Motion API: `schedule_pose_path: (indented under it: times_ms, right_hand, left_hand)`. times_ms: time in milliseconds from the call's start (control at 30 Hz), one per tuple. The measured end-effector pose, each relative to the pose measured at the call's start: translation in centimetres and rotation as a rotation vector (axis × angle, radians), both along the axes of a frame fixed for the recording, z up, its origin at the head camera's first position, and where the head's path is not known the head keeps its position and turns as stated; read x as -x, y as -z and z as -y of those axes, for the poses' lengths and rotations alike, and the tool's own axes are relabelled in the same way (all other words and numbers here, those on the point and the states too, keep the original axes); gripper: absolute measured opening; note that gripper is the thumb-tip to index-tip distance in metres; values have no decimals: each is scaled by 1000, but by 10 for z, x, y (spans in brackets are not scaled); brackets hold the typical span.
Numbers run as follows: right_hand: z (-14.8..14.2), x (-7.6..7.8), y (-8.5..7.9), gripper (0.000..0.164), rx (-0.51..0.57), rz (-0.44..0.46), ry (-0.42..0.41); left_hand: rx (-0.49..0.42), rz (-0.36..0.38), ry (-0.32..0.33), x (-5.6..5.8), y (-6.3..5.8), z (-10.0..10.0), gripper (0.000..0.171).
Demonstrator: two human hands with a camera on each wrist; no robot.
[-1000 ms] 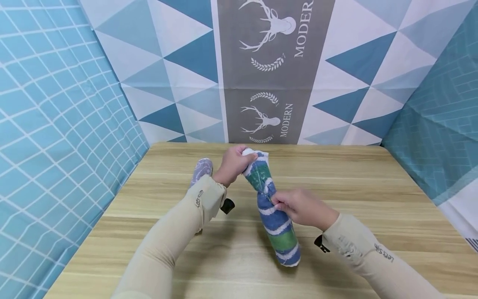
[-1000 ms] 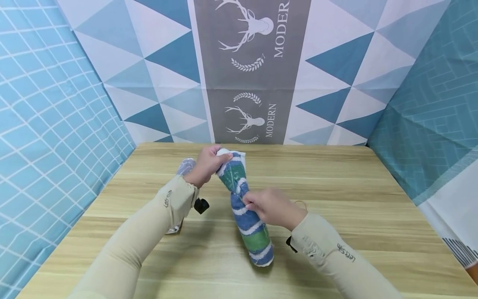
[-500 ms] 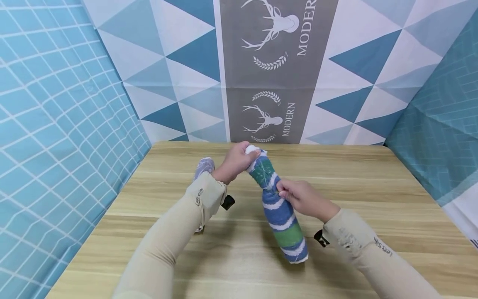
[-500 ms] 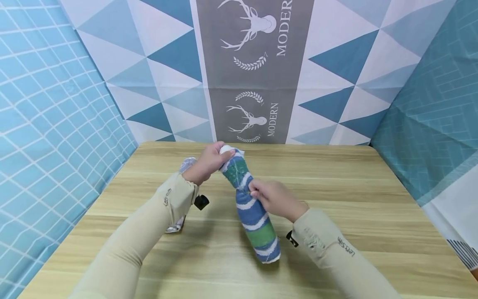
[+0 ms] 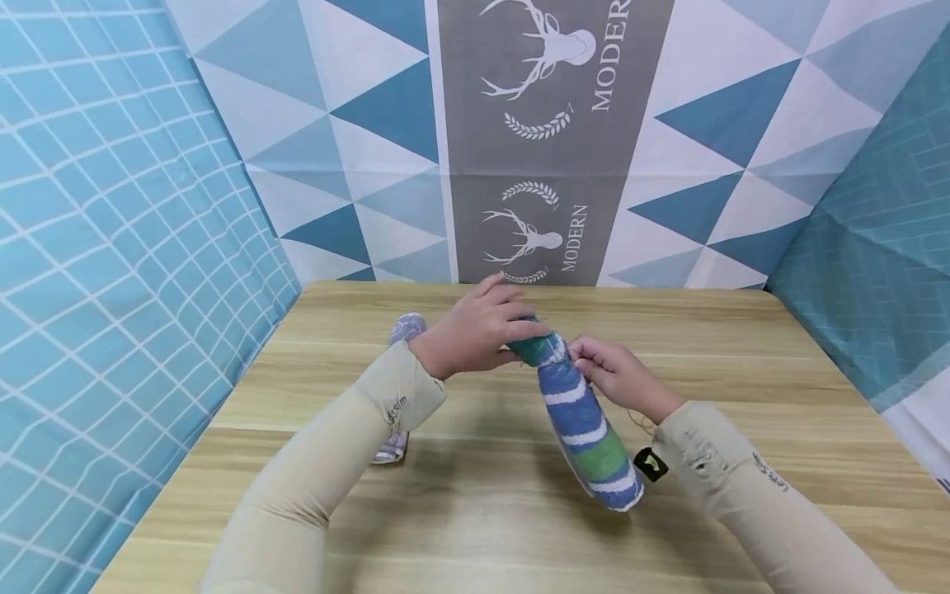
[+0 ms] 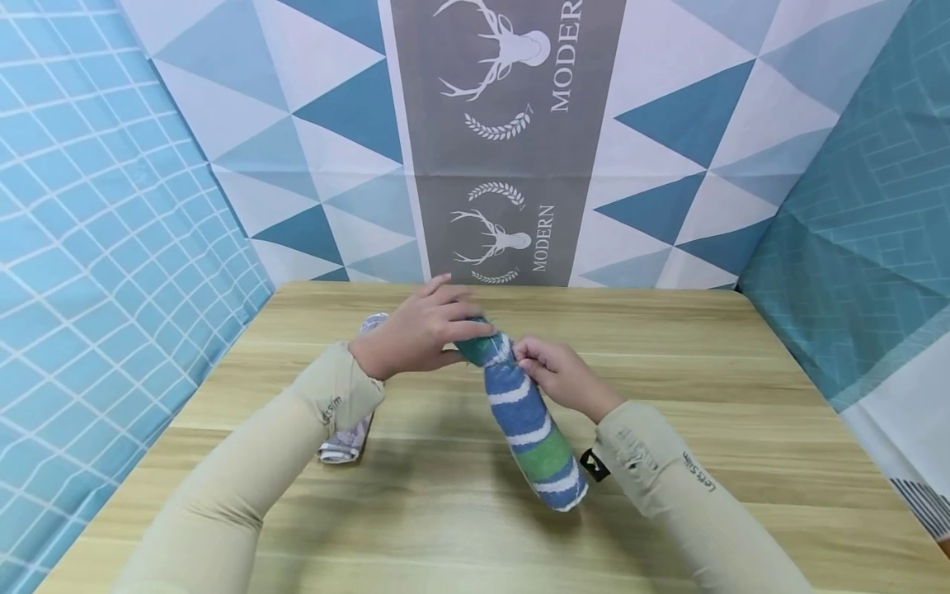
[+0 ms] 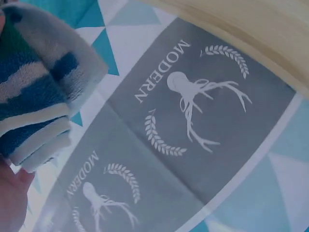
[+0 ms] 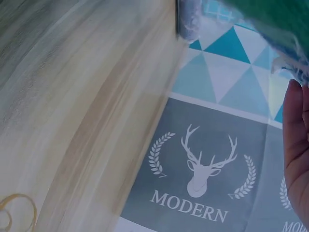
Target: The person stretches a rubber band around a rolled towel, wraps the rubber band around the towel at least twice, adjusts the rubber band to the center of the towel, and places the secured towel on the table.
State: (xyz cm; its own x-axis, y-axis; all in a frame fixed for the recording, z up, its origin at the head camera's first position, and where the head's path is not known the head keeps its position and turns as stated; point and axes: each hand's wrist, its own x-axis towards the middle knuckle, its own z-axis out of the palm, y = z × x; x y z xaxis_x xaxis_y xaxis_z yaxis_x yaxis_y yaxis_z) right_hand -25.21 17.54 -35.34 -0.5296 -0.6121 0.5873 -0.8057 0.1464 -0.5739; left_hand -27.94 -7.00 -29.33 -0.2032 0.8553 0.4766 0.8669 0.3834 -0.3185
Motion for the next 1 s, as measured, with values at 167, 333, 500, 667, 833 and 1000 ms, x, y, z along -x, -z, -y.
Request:
schedule_pose_path:
  times_ms: [167, 333, 500, 667, 833, 1000]
  right_hand:
    - [3, -2, -3, 9, -116, 138, 44]
    - [6, -6, -11, 4, -262, 100, 213]
    - [15, -5, -13, 14, -360, -386, 190]
    - [23, -2, -11, 15, -376, -741, 216]
    - [27, -1, -14, 17, -433, -895, 237]
    - [26, 1, -15, 19, -419, -922, 198]
  left_hand:
    - [42, 105, -13, -3, 1, -3, 20]
    - [170, 297, -137, -3, 1, -6, 11]
    - [209, 462, -249, 1, 1, -7, 10]
    - [225, 565, -243, 3, -3, -11, 4]
    - [238, 639, -208, 3, -7, -14, 12]
    - [215, 652, -137, 2, -6, -11, 15]
